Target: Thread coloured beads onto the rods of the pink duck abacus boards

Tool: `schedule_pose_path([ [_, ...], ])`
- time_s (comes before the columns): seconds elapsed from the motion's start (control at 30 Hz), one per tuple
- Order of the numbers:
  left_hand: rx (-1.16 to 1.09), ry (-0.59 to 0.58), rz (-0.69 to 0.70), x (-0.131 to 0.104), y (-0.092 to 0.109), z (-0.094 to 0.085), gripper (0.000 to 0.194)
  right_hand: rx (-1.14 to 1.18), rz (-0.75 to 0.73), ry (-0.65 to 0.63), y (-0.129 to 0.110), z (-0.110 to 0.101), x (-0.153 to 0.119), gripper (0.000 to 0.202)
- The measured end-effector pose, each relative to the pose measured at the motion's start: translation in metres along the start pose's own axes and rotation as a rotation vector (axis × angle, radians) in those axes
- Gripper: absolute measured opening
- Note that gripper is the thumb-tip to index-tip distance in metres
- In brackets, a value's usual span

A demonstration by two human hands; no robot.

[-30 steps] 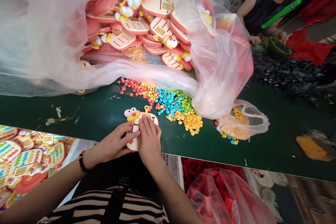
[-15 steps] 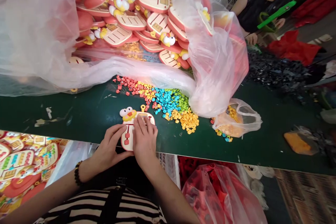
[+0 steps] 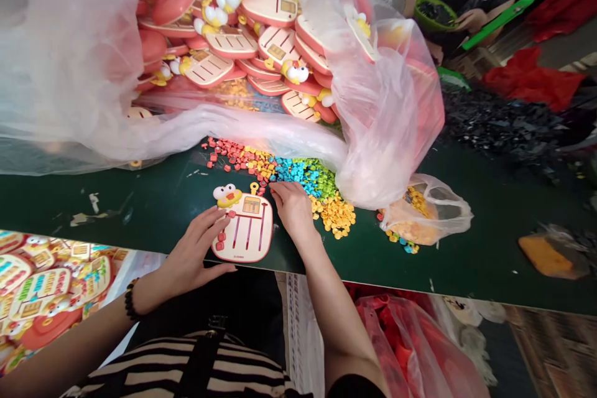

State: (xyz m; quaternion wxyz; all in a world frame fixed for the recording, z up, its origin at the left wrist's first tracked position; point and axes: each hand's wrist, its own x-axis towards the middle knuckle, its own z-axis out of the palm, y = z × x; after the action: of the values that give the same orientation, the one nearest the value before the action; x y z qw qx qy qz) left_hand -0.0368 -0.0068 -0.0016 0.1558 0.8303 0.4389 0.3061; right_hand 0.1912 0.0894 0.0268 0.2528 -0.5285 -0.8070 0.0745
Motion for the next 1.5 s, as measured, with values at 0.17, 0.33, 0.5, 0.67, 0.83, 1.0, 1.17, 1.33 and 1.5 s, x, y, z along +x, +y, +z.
schedule_pose_path([
  [0.17, 0.121, -0.124, 0.047, 0.018, 0.001, 0.004, 0.085, -0.223, -0.14, -0.136, 0.013, 0.009, 0.02, 0.027],
  [0.33, 0.136, -0.046, 0.043, 0.016, -0.002, 0.013, 0.093, -0.184, -0.115, -0.139, 0.014, 0.004, 0.021, 0.025],
  [0.5, 0.09, 0.001, 0.025, 0.015, -0.002, 0.011, 0.09, 0.037, -0.035, 0.068, -0.003, 0.003, 0.002, 0.023],
  [0.67, 0.079, 0.069, 0.037, 0.011, -0.001, 0.011, 0.065, -0.009, -0.062, 0.024, -0.023, 0.019, -0.024, 0.03],
  [0.83, 0.111, 0.106, 0.073, 0.007, -0.002, 0.011, 0.05, 0.152, 0.024, 0.028, -0.019, 0.022, -0.021, 0.031],
  [1.0, 0.111, 0.103, 0.07, 0.008, -0.003, 0.009, 0.051, 0.235, 0.152, 0.128, -0.017, 0.016, -0.015, 0.023],
  [1.17, 0.117, 0.107, 0.079, 0.009, -0.003, 0.009, 0.05, 0.065, -0.091, 0.031, -0.019, 0.008, -0.015, 0.026],
  [1.33, 0.118, 0.108, 0.078, 0.01, -0.003, 0.009, 0.052, -0.067, -0.171, -0.05, -0.02, 0.003, -0.013, 0.026],
  [1.5, 0.112, 0.096, 0.07, 0.01, -0.003, 0.008, 0.052, 0.085, -0.058, -0.061, -0.018, 0.001, -0.006, 0.022],
])
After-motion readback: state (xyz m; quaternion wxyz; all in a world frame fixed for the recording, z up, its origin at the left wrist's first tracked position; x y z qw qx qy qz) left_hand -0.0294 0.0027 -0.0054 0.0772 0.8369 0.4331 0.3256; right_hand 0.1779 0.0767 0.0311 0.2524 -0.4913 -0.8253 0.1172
